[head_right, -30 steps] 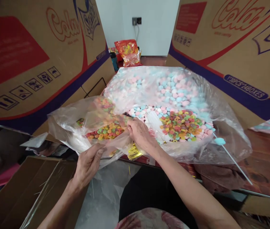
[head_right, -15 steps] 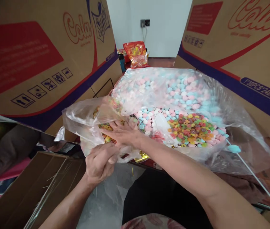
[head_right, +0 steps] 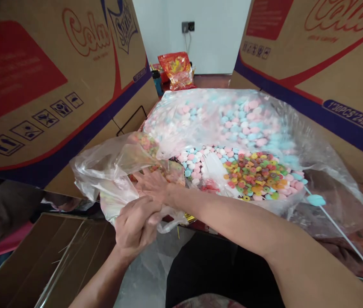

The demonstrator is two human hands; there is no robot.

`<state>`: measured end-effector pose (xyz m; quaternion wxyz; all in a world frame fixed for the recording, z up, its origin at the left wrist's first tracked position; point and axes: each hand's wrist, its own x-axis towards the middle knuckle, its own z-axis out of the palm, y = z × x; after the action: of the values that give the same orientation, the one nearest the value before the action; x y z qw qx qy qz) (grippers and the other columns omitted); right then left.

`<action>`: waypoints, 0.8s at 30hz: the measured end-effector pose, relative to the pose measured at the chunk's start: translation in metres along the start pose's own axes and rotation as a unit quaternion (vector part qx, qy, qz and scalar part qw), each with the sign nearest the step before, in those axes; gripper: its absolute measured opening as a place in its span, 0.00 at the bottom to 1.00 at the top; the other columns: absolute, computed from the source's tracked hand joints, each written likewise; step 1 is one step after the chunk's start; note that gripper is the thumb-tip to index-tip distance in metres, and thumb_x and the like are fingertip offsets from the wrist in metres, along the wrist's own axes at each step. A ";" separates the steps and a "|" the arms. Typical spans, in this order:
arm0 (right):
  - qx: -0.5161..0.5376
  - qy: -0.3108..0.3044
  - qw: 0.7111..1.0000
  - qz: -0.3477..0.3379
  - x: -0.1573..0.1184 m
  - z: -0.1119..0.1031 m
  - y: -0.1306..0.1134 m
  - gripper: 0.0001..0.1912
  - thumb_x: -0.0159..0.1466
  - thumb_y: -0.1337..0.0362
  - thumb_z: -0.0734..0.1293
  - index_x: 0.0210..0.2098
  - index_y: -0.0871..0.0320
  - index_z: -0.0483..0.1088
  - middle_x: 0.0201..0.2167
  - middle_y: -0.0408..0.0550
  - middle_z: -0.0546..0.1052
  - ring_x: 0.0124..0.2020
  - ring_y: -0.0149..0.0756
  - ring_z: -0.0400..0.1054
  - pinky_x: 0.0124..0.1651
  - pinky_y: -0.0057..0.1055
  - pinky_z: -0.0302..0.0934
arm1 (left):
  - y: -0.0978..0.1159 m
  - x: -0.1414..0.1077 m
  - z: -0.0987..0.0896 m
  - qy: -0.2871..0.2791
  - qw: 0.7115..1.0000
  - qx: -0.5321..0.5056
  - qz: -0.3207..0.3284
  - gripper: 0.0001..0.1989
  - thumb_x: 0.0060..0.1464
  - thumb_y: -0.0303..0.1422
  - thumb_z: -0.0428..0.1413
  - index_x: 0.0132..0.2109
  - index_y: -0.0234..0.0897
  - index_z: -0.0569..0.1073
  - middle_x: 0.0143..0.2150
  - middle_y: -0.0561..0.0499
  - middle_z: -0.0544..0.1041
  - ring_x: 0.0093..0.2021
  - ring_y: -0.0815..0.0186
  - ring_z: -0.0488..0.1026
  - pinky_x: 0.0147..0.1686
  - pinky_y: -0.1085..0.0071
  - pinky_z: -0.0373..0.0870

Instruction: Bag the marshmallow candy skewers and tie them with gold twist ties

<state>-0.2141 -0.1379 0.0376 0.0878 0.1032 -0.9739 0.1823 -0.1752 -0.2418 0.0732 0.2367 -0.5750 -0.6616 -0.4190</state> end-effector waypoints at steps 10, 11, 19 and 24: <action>-0.036 -0.033 0.999 -0.001 -0.009 -0.003 -0.012 0.30 0.63 0.45 0.64 0.62 0.45 0.62 0.54 0.58 0.71 0.52 0.57 0.63 0.43 0.50 0.64 | -0.023 -0.079 -0.044 -0.019 0.977 0.211 -0.001 0.22 0.53 0.46 0.61 0.51 0.40 0.71 0.36 0.45 0.72 0.35 0.62 0.70 0.35 0.65 0.68; -0.030 -0.038 0.999 -0.001 -0.011 -0.002 -0.013 0.31 0.62 0.45 0.65 0.62 0.47 0.63 0.54 0.58 0.71 0.54 0.58 0.62 0.44 0.51 0.64 | -0.026 -0.092 -0.049 -0.022 0.968 0.250 -0.017 0.26 0.50 0.48 0.62 0.52 0.43 0.71 0.40 0.43 0.72 0.39 0.58 0.69 0.39 0.62 0.68; -0.026 -0.006 1.000 -0.009 -0.012 0.006 -0.005 0.24 0.61 0.52 0.68 0.57 0.41 0.69 0.53 0.52 0.71 0.54 0.55 0.61 0.42 0.46 0.66 | -0.046 -0.151 -0.053 -0.042 0.892 0.342 -0.294 0.37 0.47 0.38 0.65 0.64 0.41 0.64 0.64 0.35 0.46 0.64 0.39 0.49 0.54 0.46 0.63; -0.022 -0.007 1.000 0.009 -0.014 0.004 -0.009 0.20 0.60 0.54 0.69 0.52 0.43 0.74 0.48 0.54 0.72 0.51 0.55 0.61 0.37 0.42 0.66 | -0.053 -0.144 -0.045 0.028 0.878 0.264 -0.399 0.32 0.56 0.35 0.57 0.66 0.44 0.61 0.59 0.39 0.52 0.55 0.53 0.61 0.48 0.56 0.68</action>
<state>-0.1995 -0.1455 0.0341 0.0815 0.0935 -0.9791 0.1612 -0.2012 -0.3592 -0.0318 0.2113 -0.1665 -0.9140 -0.3036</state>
